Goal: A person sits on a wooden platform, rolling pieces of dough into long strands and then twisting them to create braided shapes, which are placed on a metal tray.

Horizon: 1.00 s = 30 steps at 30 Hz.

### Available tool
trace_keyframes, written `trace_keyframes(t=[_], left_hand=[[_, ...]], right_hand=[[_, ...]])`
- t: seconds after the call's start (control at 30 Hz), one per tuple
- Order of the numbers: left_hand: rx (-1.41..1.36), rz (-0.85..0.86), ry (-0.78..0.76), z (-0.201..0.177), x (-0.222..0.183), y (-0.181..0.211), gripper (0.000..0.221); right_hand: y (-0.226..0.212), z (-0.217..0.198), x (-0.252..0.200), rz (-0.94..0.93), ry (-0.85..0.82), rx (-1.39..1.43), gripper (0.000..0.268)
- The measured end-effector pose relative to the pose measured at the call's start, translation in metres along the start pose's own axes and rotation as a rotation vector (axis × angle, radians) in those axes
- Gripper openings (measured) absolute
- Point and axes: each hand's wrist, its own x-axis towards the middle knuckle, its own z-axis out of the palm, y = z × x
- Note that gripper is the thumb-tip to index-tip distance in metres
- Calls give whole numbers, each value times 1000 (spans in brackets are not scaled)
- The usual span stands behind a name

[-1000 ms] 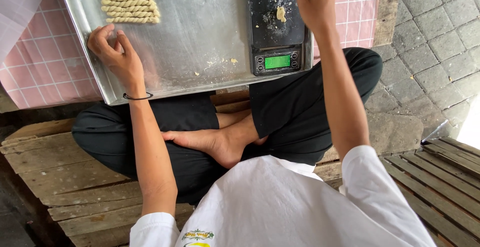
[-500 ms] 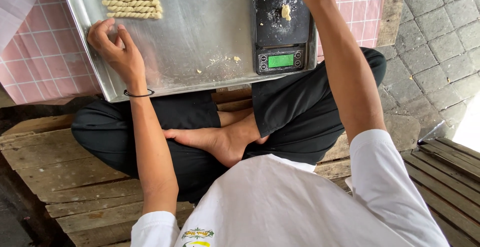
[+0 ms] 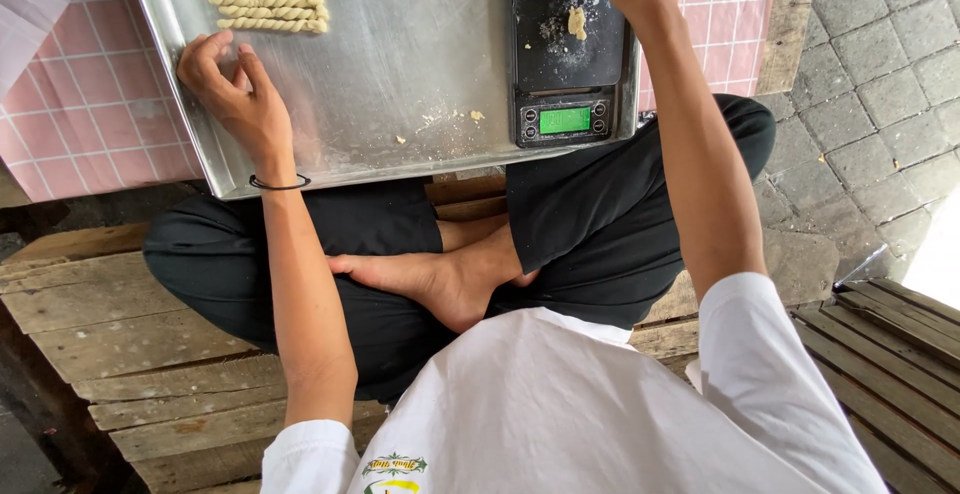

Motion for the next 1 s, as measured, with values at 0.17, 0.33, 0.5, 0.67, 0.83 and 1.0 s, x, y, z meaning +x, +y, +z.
trace_keyframes(t=[0.17,0.33,0.5,0.67,0.83,1.0], left_hand=[[14,32,-1,-1,0,7,13],[7,36,-7,-2,-1,3,11],[10,41,5,-3,-4,-1,12],[-4,-9,-13,-6,-10,-1,11],[-12,-32,2,-8,-14,-5,12],[-4,-64,4,-8,-16,-7,13]], right_hand=[[-12,-1,-32,36,-18,29,31],[-25,7,-58,167,-29,93,14],[-19,23,-62,183,24,60,31],[-14,32,-69,-19,94,-236,14],[-6,33,-72,-82,161,-255,22],[15,34,-70,-94,335,-216,21]])
